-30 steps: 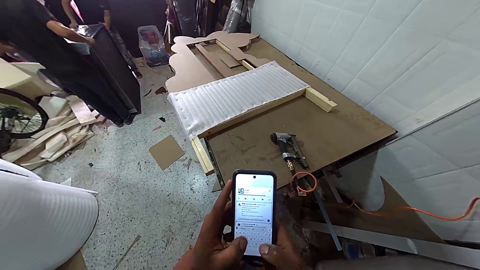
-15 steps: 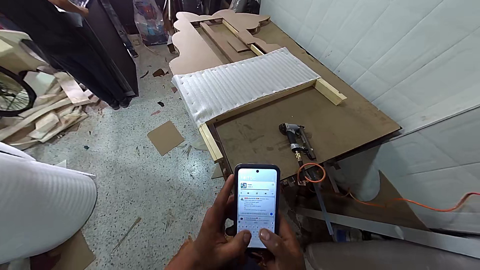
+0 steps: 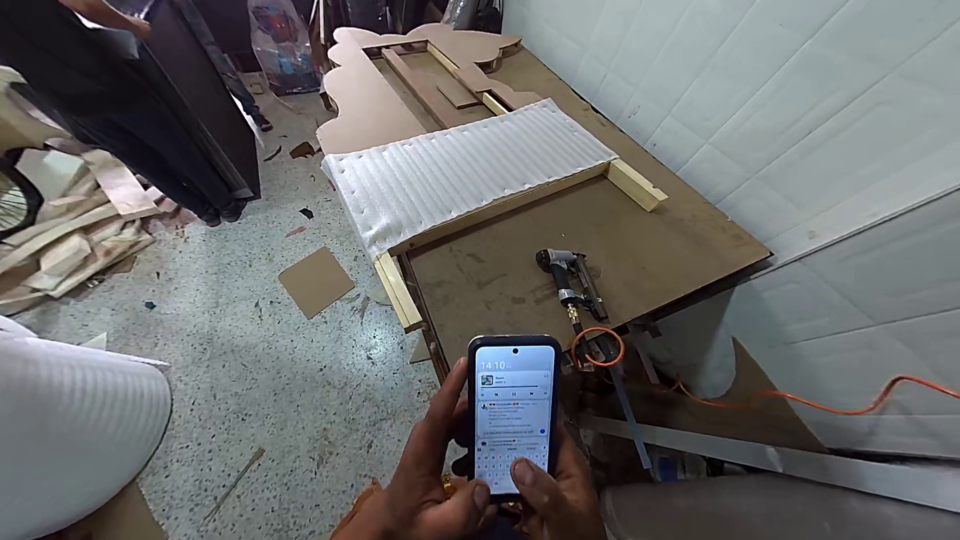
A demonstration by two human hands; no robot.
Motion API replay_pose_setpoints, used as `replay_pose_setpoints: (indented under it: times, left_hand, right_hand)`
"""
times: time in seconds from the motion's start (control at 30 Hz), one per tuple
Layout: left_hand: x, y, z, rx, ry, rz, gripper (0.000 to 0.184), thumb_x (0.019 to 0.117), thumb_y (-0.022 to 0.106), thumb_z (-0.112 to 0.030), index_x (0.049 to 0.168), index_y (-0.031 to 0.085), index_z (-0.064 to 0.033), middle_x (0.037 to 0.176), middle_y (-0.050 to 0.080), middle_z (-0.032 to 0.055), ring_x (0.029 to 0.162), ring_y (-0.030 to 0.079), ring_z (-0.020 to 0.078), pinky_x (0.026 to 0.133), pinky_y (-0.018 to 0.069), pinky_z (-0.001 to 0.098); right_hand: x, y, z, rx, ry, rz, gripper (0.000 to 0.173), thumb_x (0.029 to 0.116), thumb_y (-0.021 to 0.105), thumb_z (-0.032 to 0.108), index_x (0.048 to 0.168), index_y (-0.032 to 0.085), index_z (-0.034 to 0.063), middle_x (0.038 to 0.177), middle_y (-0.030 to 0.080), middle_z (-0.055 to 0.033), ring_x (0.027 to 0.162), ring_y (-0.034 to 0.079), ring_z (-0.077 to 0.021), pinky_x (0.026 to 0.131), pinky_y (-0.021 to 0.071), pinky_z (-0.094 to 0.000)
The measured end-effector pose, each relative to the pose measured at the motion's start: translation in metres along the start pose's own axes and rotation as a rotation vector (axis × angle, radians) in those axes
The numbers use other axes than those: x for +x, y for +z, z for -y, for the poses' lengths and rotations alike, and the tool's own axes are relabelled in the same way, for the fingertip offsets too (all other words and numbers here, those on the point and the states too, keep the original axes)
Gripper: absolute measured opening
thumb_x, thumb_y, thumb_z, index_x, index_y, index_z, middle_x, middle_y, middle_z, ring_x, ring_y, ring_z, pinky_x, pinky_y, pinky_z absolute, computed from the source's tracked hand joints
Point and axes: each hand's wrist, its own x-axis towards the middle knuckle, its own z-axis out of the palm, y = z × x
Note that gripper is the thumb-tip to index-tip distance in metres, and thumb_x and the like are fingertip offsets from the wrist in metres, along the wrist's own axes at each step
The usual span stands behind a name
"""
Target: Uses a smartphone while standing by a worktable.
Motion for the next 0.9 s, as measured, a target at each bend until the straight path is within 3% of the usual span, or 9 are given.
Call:
replay_pose_setpoints:
  times: [0.1,0.17,0.27,0.47,0.63,0.73,0.9]
  left_hand:
    - [0.008,0.010,0.004,0.043,0.003,0.019,0.095,0.0955,0.066,-0.035,0.165,0.003,-0.0239,0.144,0.055,0.0177,0.116,0.066,0.0293,0.090,0.0609,0.0434]
    - [0.013,0.016,0.007,0.055,0.000,0.021,0.094,0.0959,0.065,-0.033,0.165,0.002,-0.0235,0.145,0.054,0.0179,0.117,0.066,0.0295,0.091,0.0606,0.0439]
    - [0.019,0.022,0.009,0.033,-0.004,-0.009,0.092,0.0960,0.064,-0.031,0.165,0.004,-0.0214,0.146,0.053,0.0206,0.119,0.064,0.0320,0.094,0.0589,0.0467]
    - [0.021,0.030,0.013,-0.018,-0.004,-0.032,0.093,0.0962,0.064,-0.031,0.165,0.003,-0.0190,0.145,0.053,0.0223,0.120,0.064,0.0325,0.097,0.0574,0.0474]
    - [0.017,0.034,0.012,-0.002,0.003,-0.050,0.094,0.0951,0.067,-0.025,0.165,0.004,-0.0186,0.145,0.053,0.0228,0.120,0.064,0.0340,0.098,0.0576,0.0483]
    - [0.015,0.036,0.010,0.022,-0.008,-0.075,0.095,0.0948,0.068,-0.020,0.165,0.005,-0.0206,0.141,0.056,0.0210,0.115,0.066,0.0320,0.095,0.0589,0.0457]
    - [0.014,0.039,0.002,0.032,-0.049,-0.122,0.092,0.0949,0.068,-0.008,0.165,0.009,-0.0190,0.138,0.060,0.0195,0.111,0.069,0.0313,0.091,0.0623,0.0453]
  right_hand:
    - [0.004,-0.008,0.008,-0.011,-0.018,-0.051,0.046,0.0962,0.071,0.018,0.136,0.051,0.0050,0.114,0.072,-0.0175,0.091,0.076,-0.0267,0.064,0.0662,-0.0416]
    - [0.004,-0.016,0.012,-0.003,-0.028,-0.029,0.046,0.0970,0.070,0.018,0.138,0.051,0.0070,0.116,0.072,-0.0155,0.095,0.075,-0.0252,0.068,0.0663,-0.0413]
    - [0.003,-0.030,0.015,0.058,-0.021,0.083,0.056,0.0968,0.067,0.015,0.147,0.043,0.0111,0.127,0.069,-0.0125,0.106,0.072,-0.0246,0.079,0.0647,-0.0430]
    - [0.000,-0.036,0.025,-0.112,0.024,0.096,0.072,0.0902,0.072,0.007,0.148,0.029,0.0050,0.124,0.068,-0.0107,0.099,0.074,-0.0239,0.075,0.0661,-0.0422]
    - [0.001,-0.040,0.022,0.010,0.027,0.095,0.057,0.0970,0.066,0.013,0.147,0.039,0.0084,0.124,0.069,-0.0124,0.102,0.073,-0.0246,0.076,0.0653,-0.0424]
    - [0.000,-0.037,0.021,0.027,0.024,0.061,0.051,0.1006,0.061,0.015,0.146,0.041,0.0052,0.123,0.069,-0.0130,0.103,0.073,-0.0237,0.079,0.0649,-0.0426]
    - [-0.009,-0.040,0.016,0.050,0.036,0.158,0.059,0.0967,0.064,0.010,0.149,0.037,0.0121,0.129,0.067,-0.0100,0.109,0.070,-0.0249,0.083,0.0636,-0.0467]
